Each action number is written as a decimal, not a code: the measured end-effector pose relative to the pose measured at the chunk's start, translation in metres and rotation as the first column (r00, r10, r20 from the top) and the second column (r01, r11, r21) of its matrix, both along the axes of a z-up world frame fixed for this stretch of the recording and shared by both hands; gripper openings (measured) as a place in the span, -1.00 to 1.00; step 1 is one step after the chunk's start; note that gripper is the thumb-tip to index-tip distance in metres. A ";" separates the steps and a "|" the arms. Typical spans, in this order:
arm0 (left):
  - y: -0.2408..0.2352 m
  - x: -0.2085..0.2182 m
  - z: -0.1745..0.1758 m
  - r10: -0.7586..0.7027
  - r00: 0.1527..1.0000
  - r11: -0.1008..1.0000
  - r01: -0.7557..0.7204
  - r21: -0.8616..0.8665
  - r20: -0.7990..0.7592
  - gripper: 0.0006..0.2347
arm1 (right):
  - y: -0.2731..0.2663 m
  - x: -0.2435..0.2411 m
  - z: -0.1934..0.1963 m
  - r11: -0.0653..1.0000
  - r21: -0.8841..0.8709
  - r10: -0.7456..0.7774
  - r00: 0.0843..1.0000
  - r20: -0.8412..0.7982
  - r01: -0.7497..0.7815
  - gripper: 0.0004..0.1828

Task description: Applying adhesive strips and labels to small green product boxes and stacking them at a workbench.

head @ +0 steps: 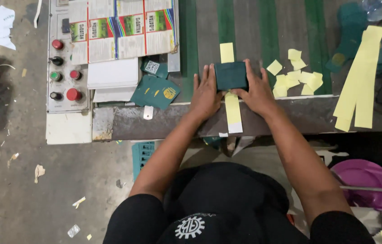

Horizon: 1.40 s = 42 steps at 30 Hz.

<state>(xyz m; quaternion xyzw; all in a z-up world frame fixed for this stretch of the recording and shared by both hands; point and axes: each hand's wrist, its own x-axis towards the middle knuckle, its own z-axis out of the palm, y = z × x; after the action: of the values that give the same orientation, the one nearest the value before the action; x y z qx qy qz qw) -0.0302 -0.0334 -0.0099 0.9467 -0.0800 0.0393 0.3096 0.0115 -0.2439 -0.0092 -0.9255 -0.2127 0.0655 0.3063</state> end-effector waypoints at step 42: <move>0.007 -0.006 -0.015 0.014 0.990 1.000 -0.012 -0.013 0.138 -0.12 | -0.010 -0.001 0.011 0.996 0.079 0.037 0.995 -0.090 -0.030 0.11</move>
<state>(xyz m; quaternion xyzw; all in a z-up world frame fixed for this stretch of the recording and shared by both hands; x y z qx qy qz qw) -0.0364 -0.0260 -0.0251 0.9402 -0.0949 0.1074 0.3090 0.0107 -0.2541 0.0017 -0.9053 -0.2165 0.1044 0.3502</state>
